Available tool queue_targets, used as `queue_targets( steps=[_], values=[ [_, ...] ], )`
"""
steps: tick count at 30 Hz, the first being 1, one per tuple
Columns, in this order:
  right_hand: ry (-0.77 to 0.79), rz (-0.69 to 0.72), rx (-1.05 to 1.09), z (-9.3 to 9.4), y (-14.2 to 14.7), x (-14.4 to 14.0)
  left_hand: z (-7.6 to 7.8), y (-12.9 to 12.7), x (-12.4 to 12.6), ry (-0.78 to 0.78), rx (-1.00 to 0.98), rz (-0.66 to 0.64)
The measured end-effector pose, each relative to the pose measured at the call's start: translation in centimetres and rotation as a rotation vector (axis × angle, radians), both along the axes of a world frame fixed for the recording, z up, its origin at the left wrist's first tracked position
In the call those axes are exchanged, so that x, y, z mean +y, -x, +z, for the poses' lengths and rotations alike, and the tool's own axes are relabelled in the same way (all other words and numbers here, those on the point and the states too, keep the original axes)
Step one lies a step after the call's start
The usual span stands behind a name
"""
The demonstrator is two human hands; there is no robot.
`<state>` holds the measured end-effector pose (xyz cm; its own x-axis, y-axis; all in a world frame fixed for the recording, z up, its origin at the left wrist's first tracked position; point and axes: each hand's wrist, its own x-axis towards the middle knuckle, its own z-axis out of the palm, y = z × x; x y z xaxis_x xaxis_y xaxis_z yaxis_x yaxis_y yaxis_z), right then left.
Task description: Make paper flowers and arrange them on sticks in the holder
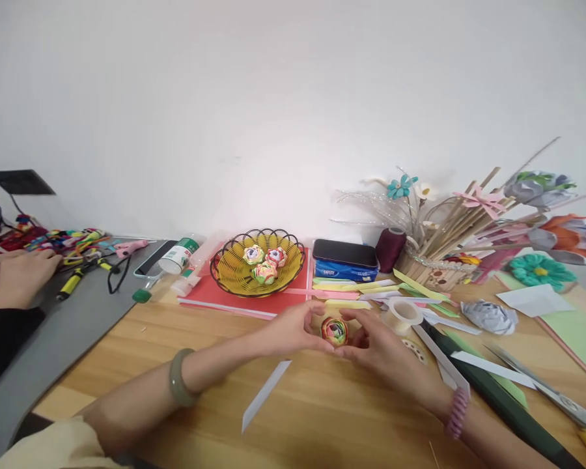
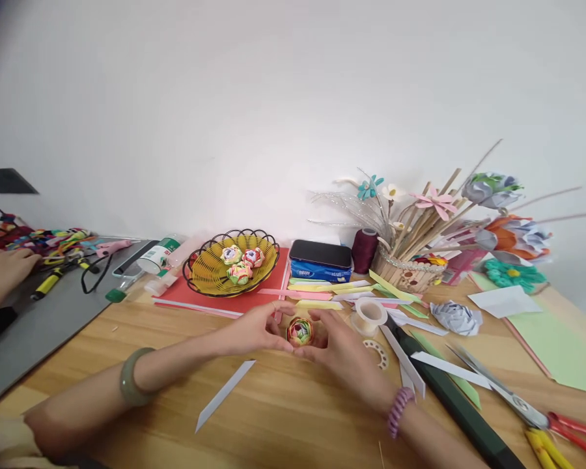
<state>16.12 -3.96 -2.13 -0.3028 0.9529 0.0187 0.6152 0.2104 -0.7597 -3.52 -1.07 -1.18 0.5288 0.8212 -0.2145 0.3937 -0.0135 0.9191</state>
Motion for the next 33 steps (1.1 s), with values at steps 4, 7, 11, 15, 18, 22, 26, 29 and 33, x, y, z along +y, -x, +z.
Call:
queue_targets(
  steps=[4,7,11,15,18,22,26,29,33],
  values=[
    [-0.020,0.045,-0.011,0.0,0.6,0.6,-0.7,-1.0,0.5,-0.056,-0.130,-0.089],
    [-0.048,0.043,-0.021,-0.1,0.5,0.8,-1.2,-1.1,0.8,-0.014,-0.168,-0.085],
    [-0.119,0.071,-0.044,0.2,0.2,0.9,-1.3,-1.1,1.2,0.009,-0.177,-0.037],
    [-0.262,0.166,-0.077,1.8,-0.2,1.0,0.1,-1.2,1.7,0.297,-0.234,-0.071],
    [-0.428,0.228,-0.142,3.1,-1.0,0.9,1.2,-1.6,2.1,0.507,-0.342,-0.106],
    [-0.541,0.184,-0.127,3.8,-2.6,1.1,1.8,-2.6,2.2,0.565,-0.573,-0.166],
    [-0.573,0.042,0.058,4.3,-3.8,1.5,2.3,-3.7,2.5,0.604,-0.828,-0.129],
    [-0.618,-0.043,0.091,5.0,-4.2,1.6,2.9,-4.7,2.8,0.647,-0.983,-0.104],
    [-0.647,-0.058,0.065,6.3,-4.2,1.6,3.6,-6.1,2.9,0.672,-1.051,-0.042]
  ],
)
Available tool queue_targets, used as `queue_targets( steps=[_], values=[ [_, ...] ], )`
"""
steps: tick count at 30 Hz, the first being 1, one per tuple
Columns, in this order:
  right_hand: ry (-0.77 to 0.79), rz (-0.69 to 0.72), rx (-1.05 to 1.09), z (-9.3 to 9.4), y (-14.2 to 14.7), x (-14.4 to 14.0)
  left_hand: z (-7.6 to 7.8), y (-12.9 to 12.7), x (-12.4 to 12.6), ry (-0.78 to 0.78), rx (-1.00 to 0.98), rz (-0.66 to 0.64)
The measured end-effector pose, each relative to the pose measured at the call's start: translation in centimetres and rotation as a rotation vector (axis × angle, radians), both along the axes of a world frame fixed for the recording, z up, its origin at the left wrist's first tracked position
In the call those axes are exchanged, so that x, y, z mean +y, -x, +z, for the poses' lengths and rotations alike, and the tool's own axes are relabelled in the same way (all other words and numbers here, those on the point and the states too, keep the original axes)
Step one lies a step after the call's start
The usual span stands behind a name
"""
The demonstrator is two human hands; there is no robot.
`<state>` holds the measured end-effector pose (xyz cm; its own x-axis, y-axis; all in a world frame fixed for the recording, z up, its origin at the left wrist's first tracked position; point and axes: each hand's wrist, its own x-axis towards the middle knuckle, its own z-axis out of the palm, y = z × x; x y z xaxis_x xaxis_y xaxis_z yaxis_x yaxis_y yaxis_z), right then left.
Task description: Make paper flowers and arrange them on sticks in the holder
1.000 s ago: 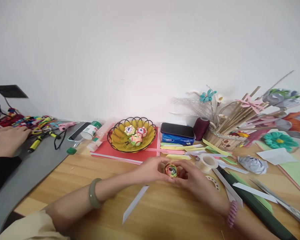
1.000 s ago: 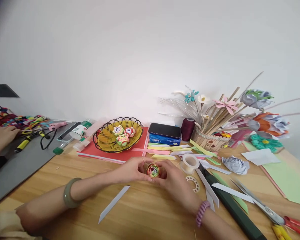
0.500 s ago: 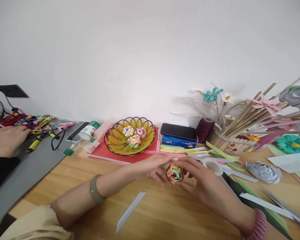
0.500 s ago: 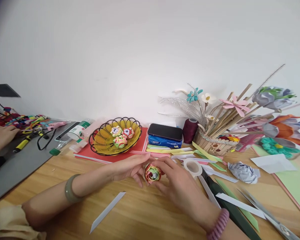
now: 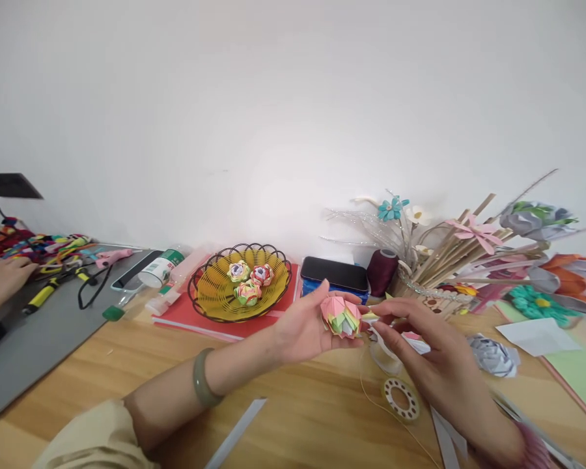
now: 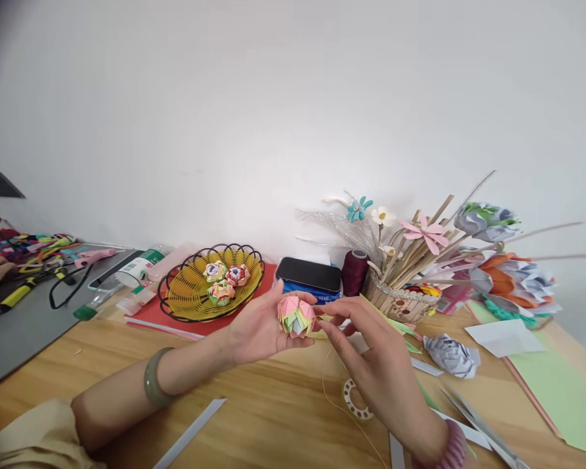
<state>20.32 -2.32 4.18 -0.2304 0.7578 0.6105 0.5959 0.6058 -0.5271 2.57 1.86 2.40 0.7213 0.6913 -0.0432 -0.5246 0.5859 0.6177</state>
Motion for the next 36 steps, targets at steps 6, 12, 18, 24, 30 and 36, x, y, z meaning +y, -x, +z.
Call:
queue_targets(
  steps=[6,12,18,24,30,36],
  values=[
    [-0.046,0.077,-0.046,0.3,0.7,0.1,0.0,-0.8,-0.4,-0.026,-0.033,-0.003],
    [-0.162,0.111,-0.115,-1.3,1.4,0.3,0.1,-0.5,-0.9,-0.127,0.062,0.039],
    [-0.103,0.113,-0.077,-1.2,1.1,-0.1,0.6,-0.3,-1.4,-0.169,0.154,0.159],
    [0.373,0.074,0.388,-0.7,0.8,-0.5,0.4,0.2,-1.3,-0.630,0.372,0.400],
    [0.775,0.283,0.561,-0.6,2.0,0.0,0.2,0.3,-1.6,-1.094,0.661,0.548],
    [0.711,0.244,0.597,-0.7,1.0,0.7,-0.3,-0.1,-0.3,-0.514,0.419,0.505]
  ],
)
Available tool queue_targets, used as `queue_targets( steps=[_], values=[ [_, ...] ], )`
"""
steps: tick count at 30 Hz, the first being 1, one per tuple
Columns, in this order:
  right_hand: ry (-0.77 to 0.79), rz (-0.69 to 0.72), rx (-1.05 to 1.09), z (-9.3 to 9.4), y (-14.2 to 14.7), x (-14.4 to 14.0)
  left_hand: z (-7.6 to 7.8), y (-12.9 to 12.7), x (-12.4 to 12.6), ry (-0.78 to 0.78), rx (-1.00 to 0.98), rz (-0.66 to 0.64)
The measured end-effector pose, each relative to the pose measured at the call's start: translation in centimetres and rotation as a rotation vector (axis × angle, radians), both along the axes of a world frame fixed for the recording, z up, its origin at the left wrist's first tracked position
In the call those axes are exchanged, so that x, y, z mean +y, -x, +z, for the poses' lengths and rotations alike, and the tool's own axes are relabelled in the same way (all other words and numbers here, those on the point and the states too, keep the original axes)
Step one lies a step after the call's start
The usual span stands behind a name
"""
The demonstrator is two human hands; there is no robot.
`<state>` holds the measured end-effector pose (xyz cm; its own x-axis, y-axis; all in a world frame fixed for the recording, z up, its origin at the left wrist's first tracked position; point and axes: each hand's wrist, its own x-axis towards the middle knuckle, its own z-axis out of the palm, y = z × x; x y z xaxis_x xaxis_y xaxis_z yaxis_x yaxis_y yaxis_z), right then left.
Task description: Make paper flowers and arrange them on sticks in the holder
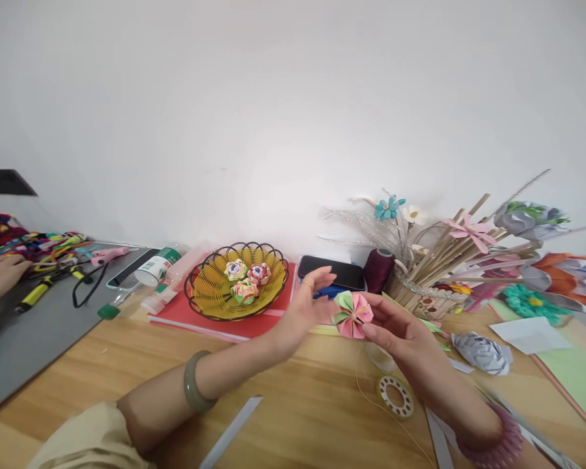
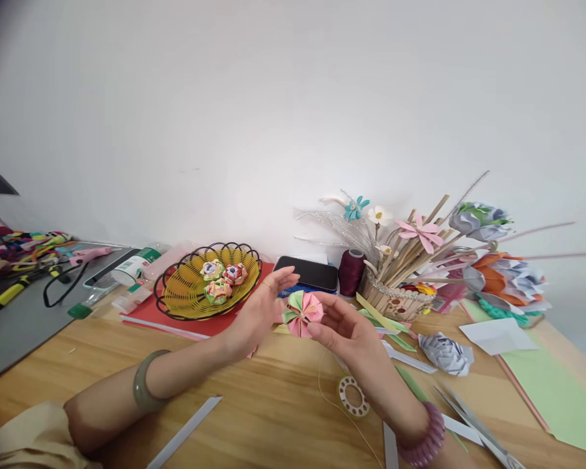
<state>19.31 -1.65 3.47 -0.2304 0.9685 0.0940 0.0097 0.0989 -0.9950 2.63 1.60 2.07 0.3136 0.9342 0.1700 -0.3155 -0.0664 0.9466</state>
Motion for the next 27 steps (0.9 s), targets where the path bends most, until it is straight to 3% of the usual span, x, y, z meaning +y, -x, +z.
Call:
queue_targets(
  steps=[2,4,7,9,13,16,17,19,23,27],
  values=[
    [-0.024,-0.011,0.016,0.0,-0.4,0.2,-0.2,-0.2,0.3,0.232,-0.103,0.018],
    [-0.043,-0.003,-0.002,-0.1,-0.6,0.4,-0.4,-0.3,0.3,0.348,-0.134,-0.032],
    [-0.055,-0.014,-0.065,-0.3,-0.7,0.5,-0.7,-0.6,-0.2,0.267,-0.169,-0.042],
    [-0.050,-0.059,-0.099,-0.5,-0.8,0.7,-0.7,-0.5,-0.2,0.146,-0.088,0.039],
    [-0.023,-0.161,-0.112,-0.7,-1.0,0.8,1.6,1.9,1.6,-0.171,0.403,0.126],
    [0.021,-0.148,-0.125,-0.5,-0.7,0.6,4.3,6.2,3.8,-0.497,1.011,0.137],
    [0.033,-0.137,-0.130,-0.4,-0.5,0.5,5.0,7.8,4.5,-0.504,1.215,0.123],
    [0.046,-0.122,-0.137,-0.3,-0.2,0.4,5.7,10.8,5.3,-0.477,1.326,0.065],
    [0.080,-0.118,-0.171,-0.7,0.0,0.6,4.6,14.0,4.7,-0.377,1.497,0.126],
    [0.097,-0.107,-0.197,-1.1,0.1,0.9,2.0,13.6,3.5,-0.250,1.526,0.262]
  ],
)
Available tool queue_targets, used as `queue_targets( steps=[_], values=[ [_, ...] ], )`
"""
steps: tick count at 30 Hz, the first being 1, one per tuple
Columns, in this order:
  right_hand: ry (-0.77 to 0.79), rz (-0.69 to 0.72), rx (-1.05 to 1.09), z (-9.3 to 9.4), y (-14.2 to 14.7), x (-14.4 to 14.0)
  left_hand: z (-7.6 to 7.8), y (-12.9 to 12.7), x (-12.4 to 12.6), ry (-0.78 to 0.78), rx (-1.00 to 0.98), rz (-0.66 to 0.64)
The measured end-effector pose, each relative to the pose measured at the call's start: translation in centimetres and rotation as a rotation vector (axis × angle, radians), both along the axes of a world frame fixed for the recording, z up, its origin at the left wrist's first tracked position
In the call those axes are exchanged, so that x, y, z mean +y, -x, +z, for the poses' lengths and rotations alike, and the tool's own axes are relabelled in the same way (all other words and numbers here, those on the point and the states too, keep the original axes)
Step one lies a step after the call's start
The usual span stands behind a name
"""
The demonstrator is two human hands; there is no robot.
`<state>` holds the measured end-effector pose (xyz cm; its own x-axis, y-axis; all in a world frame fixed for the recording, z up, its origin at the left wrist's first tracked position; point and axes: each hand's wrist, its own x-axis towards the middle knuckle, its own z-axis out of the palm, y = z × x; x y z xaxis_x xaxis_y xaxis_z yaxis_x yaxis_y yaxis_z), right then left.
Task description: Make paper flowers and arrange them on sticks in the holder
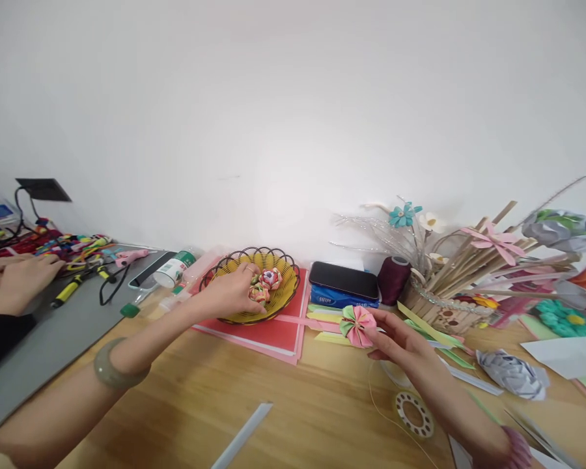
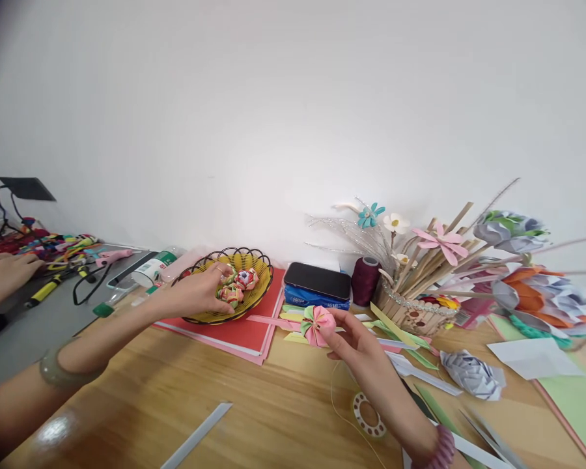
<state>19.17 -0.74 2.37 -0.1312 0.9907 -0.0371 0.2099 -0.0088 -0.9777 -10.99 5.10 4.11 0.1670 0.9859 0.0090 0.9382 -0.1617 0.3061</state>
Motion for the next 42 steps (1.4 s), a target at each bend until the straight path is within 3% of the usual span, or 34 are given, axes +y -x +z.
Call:
queue_targets(
  steps=[3,6,12,17,20,23,28,34,42],
  values=[
    [0.001,-0.006,-0.001,0.1,0.1,0.0,-1.4,-0.5,0.3,0.011,-0.076,0.031],
    [-0.007,-0.022,-0.009,0.3,0.1,0.0,-1.7,-0.2,0.9,0.050,-0.215,0.024],
    [-0.010,-0.036,-0.036,0.1,0.0,0.0,0.1,0.7,0.6,0.244,-0.615,-0.057],
    [-0.032,-0.048,-0.035,-0.2,0.0,0.2,1.0,0.5,0.0,0.631,-1.180,-0.098],
    [-0.038,-0.037,-0.024,-0.7,-0.2,0.4,1.1,0.2,-0.1,0.723,-1.310,-0.088],
    [-0.031,-0.021,-0.009,-1.3,-0.6,0.7,1.0,0.3,-0.2,0.631,-1.159,-0.124],
    [-0.038,-0.004,-0.023,-1.9,-1.0,1.0,0.5,1.4,-0.2,0.208,-0.600,-0.130],
    [-0.033,0.005,-0.039,-1.8,-1.1,1.0,0.8,2.7,1.1,-0.056,-0.423,-0.056],
    [-0.026,-0.049,-0.113,-0.3,-0.5,0.3,1.2,4.6,5.3,-0.094,-0.252,-0.070]
  ],
)
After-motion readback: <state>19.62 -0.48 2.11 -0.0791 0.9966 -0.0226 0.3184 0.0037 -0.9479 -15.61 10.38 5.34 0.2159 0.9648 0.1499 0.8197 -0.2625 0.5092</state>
